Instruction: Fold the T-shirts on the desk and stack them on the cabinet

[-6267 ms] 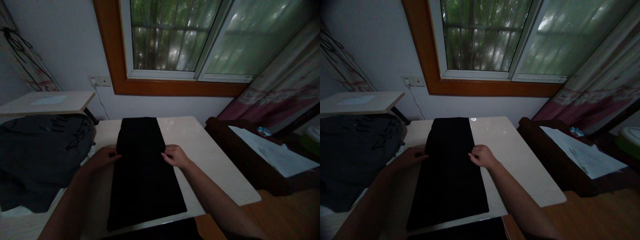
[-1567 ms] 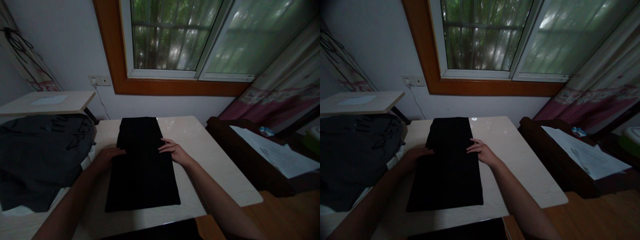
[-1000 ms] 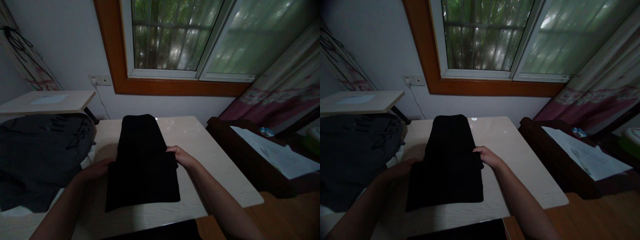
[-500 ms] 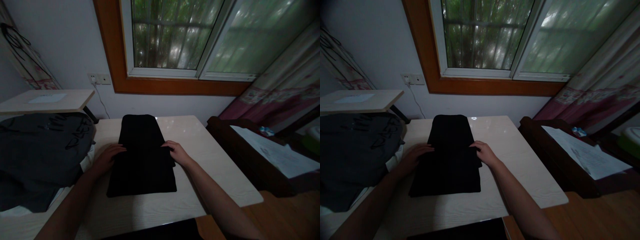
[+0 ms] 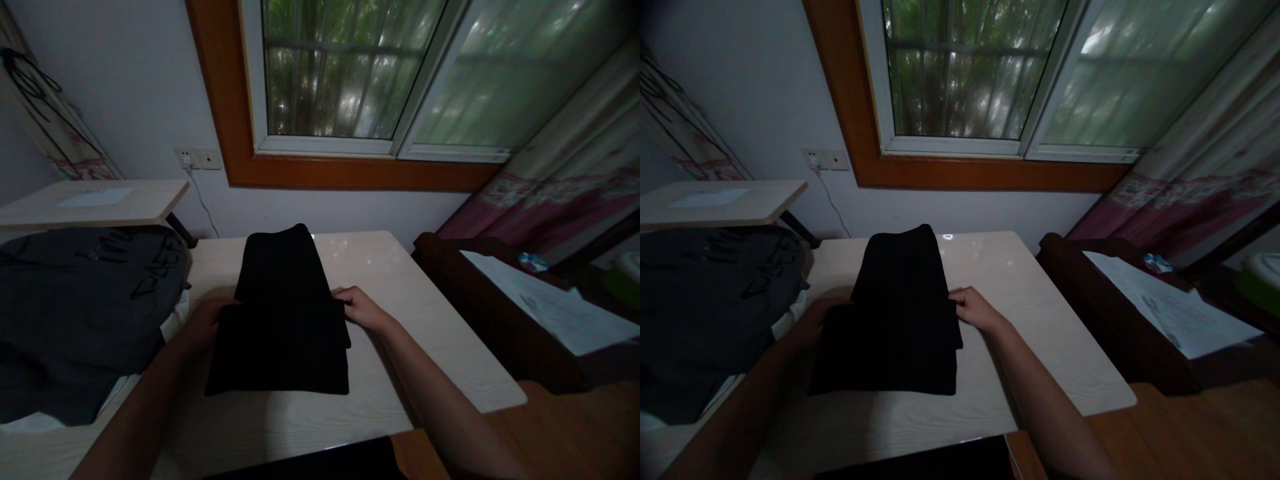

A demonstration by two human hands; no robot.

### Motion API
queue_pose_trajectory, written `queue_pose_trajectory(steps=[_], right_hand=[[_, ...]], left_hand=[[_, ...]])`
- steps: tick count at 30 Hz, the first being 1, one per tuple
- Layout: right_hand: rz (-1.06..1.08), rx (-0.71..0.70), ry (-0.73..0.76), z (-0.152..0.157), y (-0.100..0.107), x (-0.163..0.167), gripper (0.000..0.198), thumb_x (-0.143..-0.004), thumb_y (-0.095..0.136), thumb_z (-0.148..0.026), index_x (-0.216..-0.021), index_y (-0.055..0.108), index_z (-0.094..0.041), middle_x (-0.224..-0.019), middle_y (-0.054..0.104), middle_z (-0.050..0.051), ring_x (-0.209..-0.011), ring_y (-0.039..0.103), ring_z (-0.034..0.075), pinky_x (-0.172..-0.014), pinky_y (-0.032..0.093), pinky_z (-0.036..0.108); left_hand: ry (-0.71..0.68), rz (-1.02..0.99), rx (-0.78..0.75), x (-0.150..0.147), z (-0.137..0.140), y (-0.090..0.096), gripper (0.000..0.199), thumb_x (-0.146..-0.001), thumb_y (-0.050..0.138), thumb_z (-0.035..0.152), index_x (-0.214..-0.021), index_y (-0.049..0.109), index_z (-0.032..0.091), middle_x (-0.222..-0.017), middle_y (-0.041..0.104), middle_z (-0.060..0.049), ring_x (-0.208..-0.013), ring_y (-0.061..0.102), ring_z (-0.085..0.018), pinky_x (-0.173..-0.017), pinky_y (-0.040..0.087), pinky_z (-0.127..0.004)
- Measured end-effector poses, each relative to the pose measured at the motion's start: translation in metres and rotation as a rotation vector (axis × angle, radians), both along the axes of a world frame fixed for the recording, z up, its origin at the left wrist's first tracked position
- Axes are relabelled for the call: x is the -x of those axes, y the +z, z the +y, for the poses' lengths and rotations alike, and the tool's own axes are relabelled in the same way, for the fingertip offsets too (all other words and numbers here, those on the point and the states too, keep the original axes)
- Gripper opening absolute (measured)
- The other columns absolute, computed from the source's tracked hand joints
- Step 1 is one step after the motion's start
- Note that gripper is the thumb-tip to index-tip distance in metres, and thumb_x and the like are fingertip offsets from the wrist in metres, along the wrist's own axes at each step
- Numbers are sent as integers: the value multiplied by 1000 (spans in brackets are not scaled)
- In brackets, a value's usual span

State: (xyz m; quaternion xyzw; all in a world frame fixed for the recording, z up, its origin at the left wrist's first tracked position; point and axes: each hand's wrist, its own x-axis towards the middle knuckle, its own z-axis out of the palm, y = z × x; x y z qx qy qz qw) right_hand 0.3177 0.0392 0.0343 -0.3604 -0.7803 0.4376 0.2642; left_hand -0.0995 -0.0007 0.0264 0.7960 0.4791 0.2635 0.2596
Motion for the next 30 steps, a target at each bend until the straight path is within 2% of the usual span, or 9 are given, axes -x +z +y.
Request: queue_pose_trajectory(steps=[5, 8, 11, 14, 17, 20, 24, 27, 30], right_hand=[[-25, 124, 63, -3, -1, 1, 60, -89, 59, -64, -53, 50, -17, -55, 42, -3, -54, 39, 10, -52, 33, 24], [-24, 168, 86, -4, 0, 1, 61, -88, 60, -66, -52, 50, -18, -52, 41, -4, -51, 38, 9, -51, 33, 24], [-4, 143, 73, -5, 0, 2, 59, -87, 62, -64, -53, 54, -17, -55, 45, -3, -54, 43, 10, -52, 34, 24], [15, 114, 36, -6, -3, 3, 44, -86, 67, -55, -67, 67, -15, -65, 58, 0, -63, 53, 14, -58, 42, 25], [38, 76, -52, -4, -8, 3, 26, -85, 70, -42, -88, 75, -17, -76, 66, 2, -70, 58, 16, -67, 47, 28], [53, -40, -138, 0, -12, 3, 22, -84, 69, -31, -102, 77, -20, -86, 67, 3, -76, 60, 16, -72, 48, 29], [64, -165, -136, 5, -14, 0, 29, -85, 67, -24, -113, 75, -23, -91, 64, 4, -83, 61, 16, -79, 50, 32], [61, -131, -72, 5, -13, -6, 38, -85, 68, -23, -123, 71, -26, -101, 62, 5, -86, 60, 15, -80, 52, 31], [41, -44, 47, 4, -9, -14, 50, -83, 73, -24, -132, 65, -30, -120, 57, 7, -102, 59, 18, -85, 54, 32]], left_hand=[[-45, -4, 140, -4, -5, 9, 22, -81, 53, 28, -74, 71, 17, -74, 73, 0, -74, 66, -21, -69, 49, -29], [-68, 18, 157, -6, -7, 12, 20, -80, 53, 26, -71, 68, 16, -68, 68, 1, -69, 64, -20, -64, 46, -27], [-73, -5, 145, -6, -8, 10, 22, -83, 53, 27, -79, 72, 16, -73, 72, 0, -72, 67, -21, -68, 50, -29], [-43, -51, 109, -4, -8, 5, 30, -87, 55, 29, -107, 75, 20, -103, 78, -3, -95, 72, -25, -87, 54, -35], [48, -49, 24, -4, -7, 2, 40, -87, 59, 27, -126, 69, 26, -123, 74, -4, -111, 69, -25, -101, 51, -40], [114, -44, -71, -5, -5, 0, 40, -86, 60, 24, -125, 70, 27, -118, 74, -5, -108, 69, -24, -100, 51, -41], [64, -70, -157, -5, -1, -3, 36, -88, 53, 17, -115, 74, 26, -114, 73, -6, -106, 67, -21, -98, 52, -39], [40, -56, -180, -2, 2, -6, 36, -86, 52, 13, -108, 77, 27, -107, 73, -6, -103, 66, -21, -97, 52, -40], [33, -43, -149, -1, 3, -6, 39, -86, 51, 12, -111, 76, 27, -108, 73, -5, -103, 65, -21, -97, 52, -42]])
